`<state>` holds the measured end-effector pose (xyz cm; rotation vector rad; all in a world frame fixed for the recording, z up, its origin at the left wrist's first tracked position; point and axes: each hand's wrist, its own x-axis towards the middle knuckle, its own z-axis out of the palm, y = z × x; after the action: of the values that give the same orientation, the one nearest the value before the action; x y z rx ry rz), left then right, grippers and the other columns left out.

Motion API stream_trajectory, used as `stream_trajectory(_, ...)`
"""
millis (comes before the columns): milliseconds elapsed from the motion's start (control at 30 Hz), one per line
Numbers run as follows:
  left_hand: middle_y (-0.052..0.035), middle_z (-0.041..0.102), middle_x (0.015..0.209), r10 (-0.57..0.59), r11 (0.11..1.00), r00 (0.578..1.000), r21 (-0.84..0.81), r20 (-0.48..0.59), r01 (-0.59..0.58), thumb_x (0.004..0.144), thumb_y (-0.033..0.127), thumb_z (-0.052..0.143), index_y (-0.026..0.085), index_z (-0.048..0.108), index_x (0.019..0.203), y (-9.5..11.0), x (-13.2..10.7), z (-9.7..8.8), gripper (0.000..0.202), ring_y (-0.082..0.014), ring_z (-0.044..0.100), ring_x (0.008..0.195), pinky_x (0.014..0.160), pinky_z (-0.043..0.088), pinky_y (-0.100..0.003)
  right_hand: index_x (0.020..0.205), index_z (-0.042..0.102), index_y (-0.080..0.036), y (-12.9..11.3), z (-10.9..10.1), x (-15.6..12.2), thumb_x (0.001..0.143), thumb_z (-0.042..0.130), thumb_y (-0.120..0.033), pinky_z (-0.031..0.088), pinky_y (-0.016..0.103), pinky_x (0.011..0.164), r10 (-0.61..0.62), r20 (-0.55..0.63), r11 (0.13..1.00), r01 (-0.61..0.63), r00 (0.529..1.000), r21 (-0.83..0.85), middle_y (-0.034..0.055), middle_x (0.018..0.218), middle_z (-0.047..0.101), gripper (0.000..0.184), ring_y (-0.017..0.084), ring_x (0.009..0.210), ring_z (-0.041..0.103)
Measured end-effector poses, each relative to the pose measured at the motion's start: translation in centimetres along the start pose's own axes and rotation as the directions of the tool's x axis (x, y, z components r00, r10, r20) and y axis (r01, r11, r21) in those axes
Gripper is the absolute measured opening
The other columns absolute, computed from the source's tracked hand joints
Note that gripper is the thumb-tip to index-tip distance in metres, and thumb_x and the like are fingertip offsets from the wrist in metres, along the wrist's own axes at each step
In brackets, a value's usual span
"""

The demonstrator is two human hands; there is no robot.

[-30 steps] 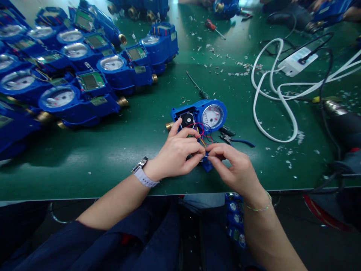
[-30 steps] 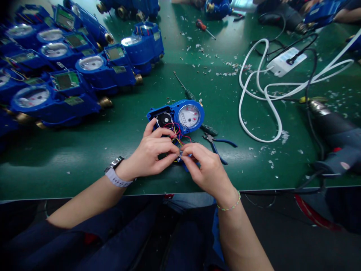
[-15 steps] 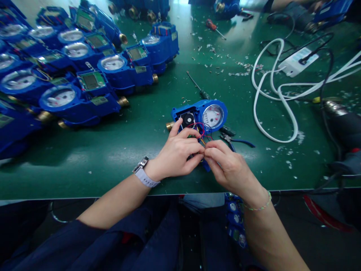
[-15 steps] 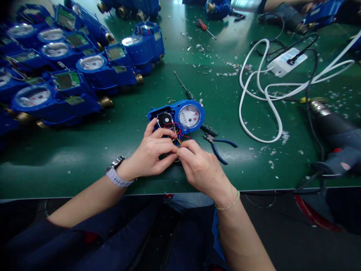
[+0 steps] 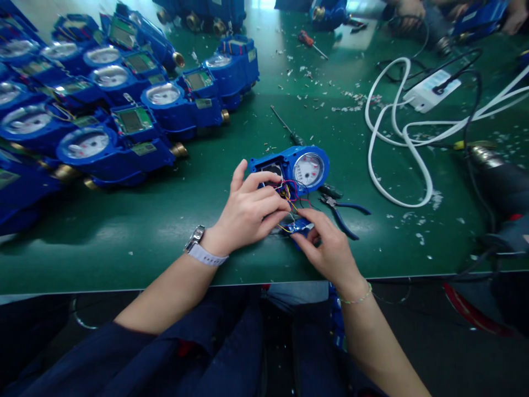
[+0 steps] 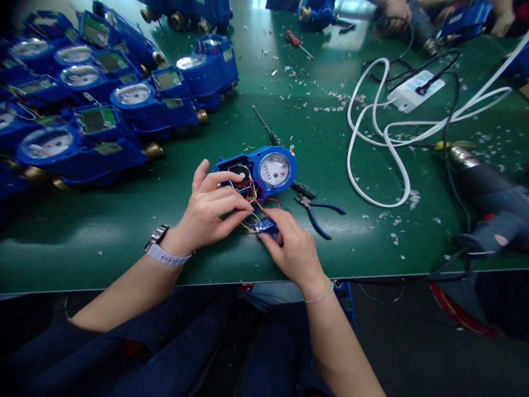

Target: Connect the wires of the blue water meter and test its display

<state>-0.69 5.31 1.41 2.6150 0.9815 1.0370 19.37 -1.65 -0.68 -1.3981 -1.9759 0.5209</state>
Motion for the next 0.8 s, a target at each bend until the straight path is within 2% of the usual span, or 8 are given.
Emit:
stream_trajectory(133,0.0009,0.072,0.088,0.056,0.996,0.997,0.073,-0.047,-0.052,0.087,0.025,0.063,0.031,0.070,0.087,-1.2,-0.1,-0.8,0.009,-0.0255,0.055,0.121,0.120,0.013,-0.059,0.119,0.059,-0.019,0.7,0.2,-0.2,0.093,0.055,-0.017,0.055,0.029,0.061,-0.022,-0.092,1.000,0.023,0.996,0.011,0.0095,0.114,0.064,0.027,0.013,0.064,0.060)
stream_trajectory(233,-0.0006,0.070,0.089,0.012,0.991,0.984,0.132,-0.180,0.012,0.087,0.026,0.064,0.032,0.070,0.085,-2.1,-0.2,-2.0,0.008,-0.0254,0.057,0.116,0.117,0.022,-0.057,0.117,0.062,-0.019,1.1,-0.2,-0.4,0.093,0.056,-0.017,0.057,0.030,0.062,-0.031,-0.111,0.999,0.034,0.993,0.019,0.0100,0.114,0.065,0.025,0.016,0.074,0.065)
stream_trajectory(367,-0.0029,0.069,0.083,-0.198,0.975,0.943,0.044,-0.268,0.217,0.089,0.029,0.061,0.024,0.069,0.083,-1.8,-0.5,-3.2,0.011,-0.0192,0.062,0.086,0.083,0.050,-0.039,0.117,0.063,-0.021,1.4,-0.9,-0.6,0.093,0.055,-0.019,0.060,0.032,0.066,-0.012,-0.111,1.000,0.015,0.994,0.026,0.0097,0.114,0.065,0.025,0.021,0.089,0.067)
stream_trajectory(467,-0.0005,0.067,0.069,-0.369,0.924,0.930,-0.110,-0.012,0.365,0.089,0.031,0.058,0.018,0.070,0.078,-0.4,-1.4,-2.6,0.021,-0.0120,0.057,0.061,0.057,0.044,-0.026,0.118,0.062,-0.021,1.4,-1.0,-0.8,0.093,0.054,-0.018,0.060,0.035,0.072,-0.021,-0.105,1.000,0.022,0.994,0.015,0.0094,0.116,0.065,0.027,0.021,0.091,0.067)
stream_trajectory(533,0.0010,0.066,0.062,-0.433,0.851,0.869,-0.209,0.238,0.481,0.089,0.035,0.057,0.017,0.072,0.080,0.7,-2.3,-1.2,0.025,-0.0098,0.054,0.052,0.049,0.038,-0.023,0.121,0.060,-0.021,1.3,-0.9,-0.9,0.093,0.054,-0.017,0.060,0.034,0.071,-0.016,-0.109,1.000,0.017,0.994,0.009,0.0097,0.118,0.064,0.029,0.020,0.086,0.067)
stream_trajectory(600,0.0001,0.069,0.068,-0.454,0.721,0.803,-0.370,0.385,0.586,0.088,0.036,0.058,0.017,0.072,0.098,1.6,-3.1,0.7,0.026,-0.0086,0.053,0.050,0.046,0.036,-0.020,0.124,0.058,-0.020,1.0,-0.8,-1.0,0.092,0.054,-0.016,0.059,0.033,0.069,-0.012,-0.107,1.000,0.014,0.994,0.017,0.0104,0.121,0.062,0.032,0.019,0.084,0.067)
stream_trajectory(700,-0.0016,0.068,0.077,-0.511,0.401,0.740,-0.639,0.438,0.656,0.084,0.036,0.061,0.014,0.065,0.105,2.7,-3.4,3.0,0.031,-0.0061,0.051,0.048,0.044,0.040,-0.018,0.124,0.058,-0.019,0.7,-0.6,-1.2,0.093,0.053,-0.017,0.059,0.032,0.071,-0.026,-0.100,0.999,0.029,0.995,0.034,0.0111,0.122,0.062,0.031,0.021,0.093,0.067)
stream_trajectory(800,0.0012,0.061,0.070,-0.551,0.230,0.713,-0.743,0.433,0.629,0.078,0.036,0.067,0.013,0.063,0.087,3.3,-2.9,3.9,0.025,-0.0045,0.048,0.048,0.045,0.041,-0.017,0.122,0.059,-0.020,0.6,-0.6,-1.3,0.095,0.053,-0.018,0.059,0.036,0.078,-0.035,-0.103,0.999,0.039,0.994,0.036,0.0110,0.120,0.063,0.028,0.023,0.103,0.065)
